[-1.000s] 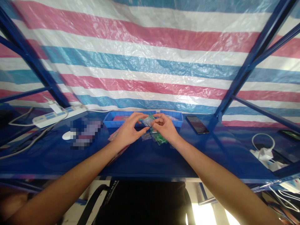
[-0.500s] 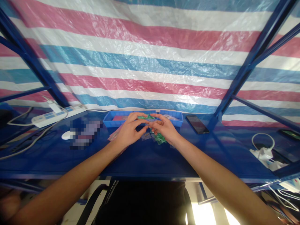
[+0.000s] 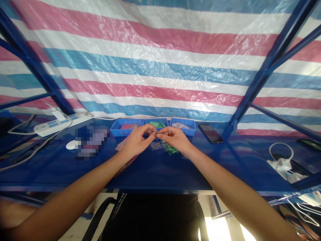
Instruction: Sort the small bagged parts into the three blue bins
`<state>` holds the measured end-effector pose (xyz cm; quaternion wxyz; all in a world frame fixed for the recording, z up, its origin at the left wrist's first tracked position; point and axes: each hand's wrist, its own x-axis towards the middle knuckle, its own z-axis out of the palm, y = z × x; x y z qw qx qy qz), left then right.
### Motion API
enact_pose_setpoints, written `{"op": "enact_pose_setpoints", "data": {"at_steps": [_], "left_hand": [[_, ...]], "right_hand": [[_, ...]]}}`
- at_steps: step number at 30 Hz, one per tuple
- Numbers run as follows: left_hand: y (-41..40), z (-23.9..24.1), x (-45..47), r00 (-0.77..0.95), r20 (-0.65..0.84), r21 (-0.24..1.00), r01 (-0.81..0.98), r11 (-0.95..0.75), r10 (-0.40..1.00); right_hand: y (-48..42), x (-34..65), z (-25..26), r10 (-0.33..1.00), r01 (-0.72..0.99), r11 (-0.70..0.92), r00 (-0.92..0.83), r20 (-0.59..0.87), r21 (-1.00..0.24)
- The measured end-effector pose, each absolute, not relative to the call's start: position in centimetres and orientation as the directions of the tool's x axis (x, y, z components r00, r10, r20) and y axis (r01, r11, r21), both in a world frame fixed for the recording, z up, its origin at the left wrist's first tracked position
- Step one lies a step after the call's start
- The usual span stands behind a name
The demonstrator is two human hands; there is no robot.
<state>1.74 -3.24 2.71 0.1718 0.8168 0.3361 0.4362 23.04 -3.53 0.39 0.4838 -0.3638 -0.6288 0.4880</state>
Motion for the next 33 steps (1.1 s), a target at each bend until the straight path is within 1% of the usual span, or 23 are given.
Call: {"op": "enact_pose_setpoints", "data": {"at_steps": [5,8,13,19,21,24,29,33], "left_hand": [[-3.1,2.4,1.9,0.398,0.545,0.672,0.32,-0.668,0.738],[-3.2,2.3,1.9,0.413,0.528,0.7,0.283,-0.656,0.742],[-3.5,2.4,1.9,0.468,0.552,0.644,0.285,-0.71,0.69],[-3.6,2.3,2.1,0.488,0.566,0.609,0.296,-0.736,0.664],[-3.7,2.4,2.1,0.48,0.577,0.581,0.327,-0.746,0.66],[-3.9,2.7,1.9,0.474,0.625,0.492,0.379,-0.784,0.621],[-3.7,2.8,1.5,0.539,0.681,0.344,0.362,-0.866,0.496],[-3.0,2.5,1.3,0.564,0.682,0.284,0.382,-0.879,0.465]], "right_hand": [[-3.8,22.9,0.7,0.933,-0.039,0.229,-0.276,0.23,-0.973],[-3.8,22.8,0.6,0.935,-0.054,0.201,-0.287,0.208,-0.978],[-3.7,22.8,0.2,0.93,-0.066,0.17,-0.32,0.182,-0.983],[-3.6,22.8,-0.1,0.926,-0.075,0.161,-0.333,0.177,-0.984],[-3.6,22.8,-0.1,0.928,-0.084,0.164,-0.325,0.183,-0.983],[-3.6,22.9,0.2,0.935,-0.125,0.159,-0.299,0.19,-0.979],[-3.8,23.0,0.8,0.959,-0.173,0.088,-0.252,0.131,-0.981],[-4.0,23.2,1.1,0.953,-0.188,0.051,-0.284,0.104,-0.981]]}}
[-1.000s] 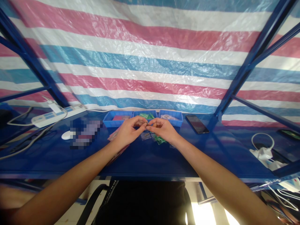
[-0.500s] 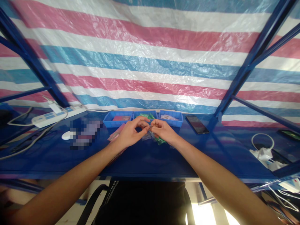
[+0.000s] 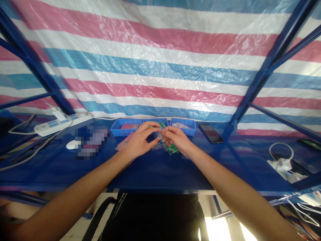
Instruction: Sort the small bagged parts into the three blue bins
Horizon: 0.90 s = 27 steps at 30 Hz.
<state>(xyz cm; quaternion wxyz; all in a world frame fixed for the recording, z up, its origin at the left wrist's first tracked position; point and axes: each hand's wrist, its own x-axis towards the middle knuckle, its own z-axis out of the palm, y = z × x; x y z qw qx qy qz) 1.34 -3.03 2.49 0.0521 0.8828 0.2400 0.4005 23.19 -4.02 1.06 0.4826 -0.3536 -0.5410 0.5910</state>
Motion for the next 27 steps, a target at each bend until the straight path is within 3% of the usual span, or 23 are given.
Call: {"op": "enact_pose_setpoints", "data": {"at_steps": [7,11,15,23,27], "left_hand": [[-2.89,2.69,1.25,0.505,0.741,0.271,0.377,-0.886,0.442],[-3.11,2.79,1.32,0.47,0.719,0.324,0.426,-0.845,0.512],[-3.26,2.69,1.41,0.466,0.665,0.399,0.438,-0.805,0.584],[-3.36,2.45,1.61,0.402,0.576,0.573,0.424,-0.702,0.712],[-3.45,2.55,1.57,0.416,0.578,0.561,0.423,-0.712,0.702]], "right_hand": [[-3.74,23.15,0.65,0.945,-0.145,0.064,-0.308,0.106,-0.987],[-3.36,23.21,0.59,0.956,-0.104,0.185,-0.213,0.204,-0.977],[-3.28,23.34,0.66,0.924,-0.079,0.287,-0.241,0.298,-0.955],[-3.18,23.17,0.29,0.908,-0.104,0.308,-0.264,0.324,-0.946],[-3.07,23.34,0.31,0.916,-0.115,0.297,-0.246,0.317,-0.948]]}}
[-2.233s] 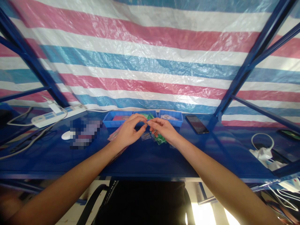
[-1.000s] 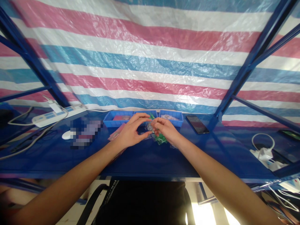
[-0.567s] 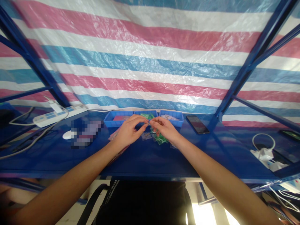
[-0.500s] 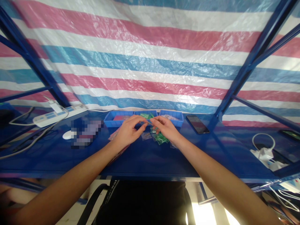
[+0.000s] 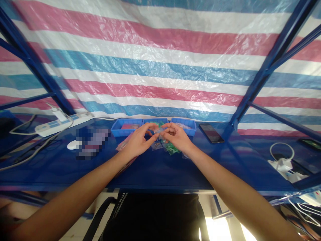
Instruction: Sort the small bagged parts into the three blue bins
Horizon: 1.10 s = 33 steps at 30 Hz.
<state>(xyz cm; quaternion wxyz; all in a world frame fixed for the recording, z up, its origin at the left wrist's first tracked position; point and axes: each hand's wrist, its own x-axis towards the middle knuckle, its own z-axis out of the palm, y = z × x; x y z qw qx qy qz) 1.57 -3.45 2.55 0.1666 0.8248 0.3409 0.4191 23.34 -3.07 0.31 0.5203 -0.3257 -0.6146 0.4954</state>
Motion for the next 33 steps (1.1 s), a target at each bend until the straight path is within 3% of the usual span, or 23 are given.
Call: {"op": "enact_pose_setpoints", "data": {"at_steps": [6,12,18,26,29,33], "left_hand": [[-3.1,2.3,1.4,0.54,0.694,0.309,0.375,-0.874,0.477],[-2.5,2.0,1.4,0.552,0.728,0.225,0.367,-0.902,0.406],[-3.0,2.5,1.4,0.521,0.73,0.262,0.385,-0.885,0.442],[-3.4,2.6,1.5,0.385,0.668,0.462,0.457,-0.76,0.637],[-3.1,2.4,1.6,0.418,0.636,0.492,0.427,-0.758,0.648],[-2.4,1.6,1.5,0.496,0.608,0.444,0.434,-0.784,0.619]], "right_hand": [[-3.1,23.8,0.4,0.93,-0.134,0.274,-0.213,0.298,-0.952],[-3.1,23.7,0.5,0.93,-0.163,0.234,-0.249,0.27,-0.958],[-3.4,23.6,0.7,0.945,-0.137,0.182,-0.249,0.212,-0.974],[-3.5,23.5,0.4,0.936,0.067,0.23,-0.288,0.201,-0.971],[-3.0,24.0,0.3,0.92,0.187,0.368,-0.215,0.327,-0.911],[-2.3,25.8,0.8,0.761,0.485,0.62,-0.178,0.624,-0.617]]}}
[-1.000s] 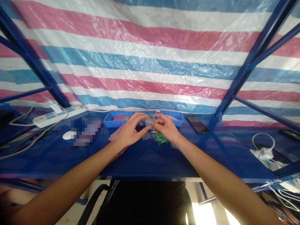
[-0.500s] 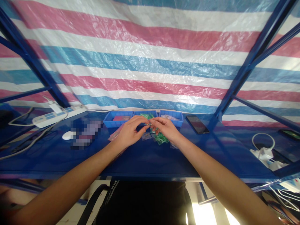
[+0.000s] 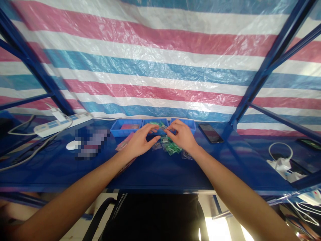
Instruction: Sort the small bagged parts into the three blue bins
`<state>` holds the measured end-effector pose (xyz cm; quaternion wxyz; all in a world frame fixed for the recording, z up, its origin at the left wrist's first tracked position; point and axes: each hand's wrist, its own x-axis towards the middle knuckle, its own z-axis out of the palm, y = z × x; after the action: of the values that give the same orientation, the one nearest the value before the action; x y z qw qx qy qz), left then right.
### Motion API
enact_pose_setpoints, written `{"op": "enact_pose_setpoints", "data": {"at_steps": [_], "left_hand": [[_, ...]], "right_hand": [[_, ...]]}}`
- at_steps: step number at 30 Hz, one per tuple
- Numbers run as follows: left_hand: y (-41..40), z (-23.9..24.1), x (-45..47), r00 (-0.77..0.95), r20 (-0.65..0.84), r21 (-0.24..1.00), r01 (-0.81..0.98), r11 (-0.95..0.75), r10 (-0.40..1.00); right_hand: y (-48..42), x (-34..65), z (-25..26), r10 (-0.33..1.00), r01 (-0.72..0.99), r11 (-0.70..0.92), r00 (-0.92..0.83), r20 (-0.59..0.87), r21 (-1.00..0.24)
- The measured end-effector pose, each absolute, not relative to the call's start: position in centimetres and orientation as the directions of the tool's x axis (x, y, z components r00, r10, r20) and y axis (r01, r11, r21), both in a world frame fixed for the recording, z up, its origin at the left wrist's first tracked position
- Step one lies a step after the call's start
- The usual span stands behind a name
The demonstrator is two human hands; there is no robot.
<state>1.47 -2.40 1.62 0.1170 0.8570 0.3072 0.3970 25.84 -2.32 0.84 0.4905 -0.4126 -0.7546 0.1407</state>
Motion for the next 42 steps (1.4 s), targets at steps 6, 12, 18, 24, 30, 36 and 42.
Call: {"op": "enact_pose_setpoints", "data": {"at_steps": [6,12,18,24,30,36,42], "left_hand": [[-1.9,0.3,1.2,0.685,0.499,0.326,0.419,-0.847,0.531],[-1.5,-0.2,1.0,0.749,0.413,0.322,0.413,-0.852,0.518],[-1.6,0.5,1.1,0.767,0.346,0.294,0.459,-0.839,0.541],[-1.6,0.5,1.1,0.691,0.411,0.339,0.49,-0.803,0.595],[-2.0,1.6,1.2,0.49,0.553,0.44,0.515,-0.735,0.674],[-2.9,2.5,1.5,0.452,0.528,0.644,0.339,-0.686,0.719],[-2.6,1.6,1.8,0.473,0.485,0.763,0.182,-0.62,0.736]], "right_hand": [[-1.0,28.7,1.3,0.676,0.67,0.584,-0.089,0.732,-0.458],[0.6,30.9,0.5,0.687,0.795,0.506,-0.139,0.713,-0.333],[1.1,31.2,-0.2,0.813,0.835,0.454,-0.245,0.528,-0.311],[0.7,30.3,-0.4,0.761,0.828,0.474,-0.215,0.613,-0.299],[-1.3,28.6,1.2,0.681,0.719,0.622,-0.3,0.668,-0.31],[-3.2,26.1,1.4,0.711,0.434,0.701,-0.363,0.602,-0.566],[-2.7,24.5,-0.5,0.841,0.185,0.498,-0.339,0.421,-0.847]]}}
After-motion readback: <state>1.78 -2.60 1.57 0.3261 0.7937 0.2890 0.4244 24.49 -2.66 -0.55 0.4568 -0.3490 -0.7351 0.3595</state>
